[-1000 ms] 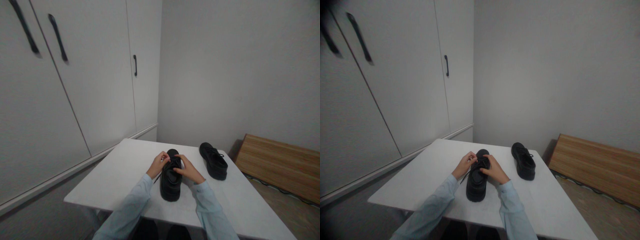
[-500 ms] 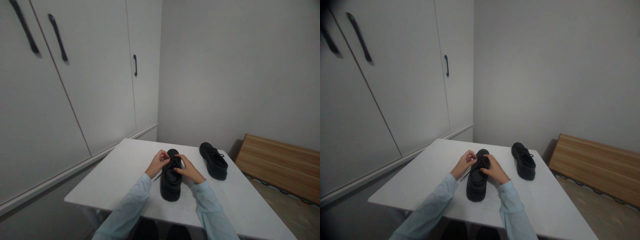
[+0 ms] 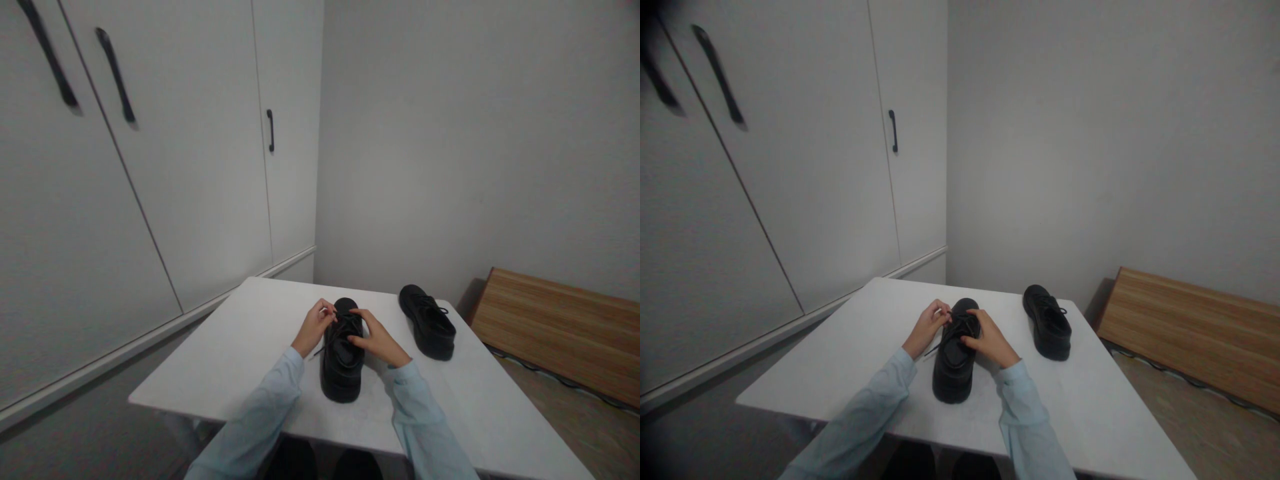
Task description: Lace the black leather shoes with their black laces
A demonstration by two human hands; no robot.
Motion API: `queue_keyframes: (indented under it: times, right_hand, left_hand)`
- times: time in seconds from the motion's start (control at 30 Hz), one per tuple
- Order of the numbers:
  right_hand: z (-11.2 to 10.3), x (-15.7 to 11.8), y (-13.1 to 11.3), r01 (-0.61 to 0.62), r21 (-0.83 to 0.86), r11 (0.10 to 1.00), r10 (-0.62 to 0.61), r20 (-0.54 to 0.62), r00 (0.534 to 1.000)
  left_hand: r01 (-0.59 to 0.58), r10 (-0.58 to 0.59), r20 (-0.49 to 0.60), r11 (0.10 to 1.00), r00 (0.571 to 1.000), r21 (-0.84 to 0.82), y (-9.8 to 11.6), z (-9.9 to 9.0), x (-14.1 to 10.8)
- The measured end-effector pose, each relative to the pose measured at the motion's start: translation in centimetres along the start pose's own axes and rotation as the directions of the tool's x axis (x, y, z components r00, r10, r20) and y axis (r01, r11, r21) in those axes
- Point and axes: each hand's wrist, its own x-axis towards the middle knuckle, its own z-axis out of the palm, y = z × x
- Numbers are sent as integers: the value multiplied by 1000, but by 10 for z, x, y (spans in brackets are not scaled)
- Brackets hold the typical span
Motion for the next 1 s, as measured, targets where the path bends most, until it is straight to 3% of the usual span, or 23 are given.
queue_keyframes:
  times: [0.17,0.43,0.73,1.0]
  right_hand:
    - [0,-1,1,-6,-4,1000,6,5,1000]
    - [-2,-1,-1,-10,-8,1000,10,12,1000]
    - [-2,-1,0,-3,-6,1000,3,9,1000]
    - [-2,-1,-1,-1,3,1000,1,13,1000]
  left_hand:
    - [13,-13,7,1000,1000,19,4,-3,1]
    - [97,-110,135,990,985,99,0,-18,2]
    - [-22,-6,71,920,997,391,3,-19,0]
    - [-18,59,-85,906,995,423,-3,-20,3]
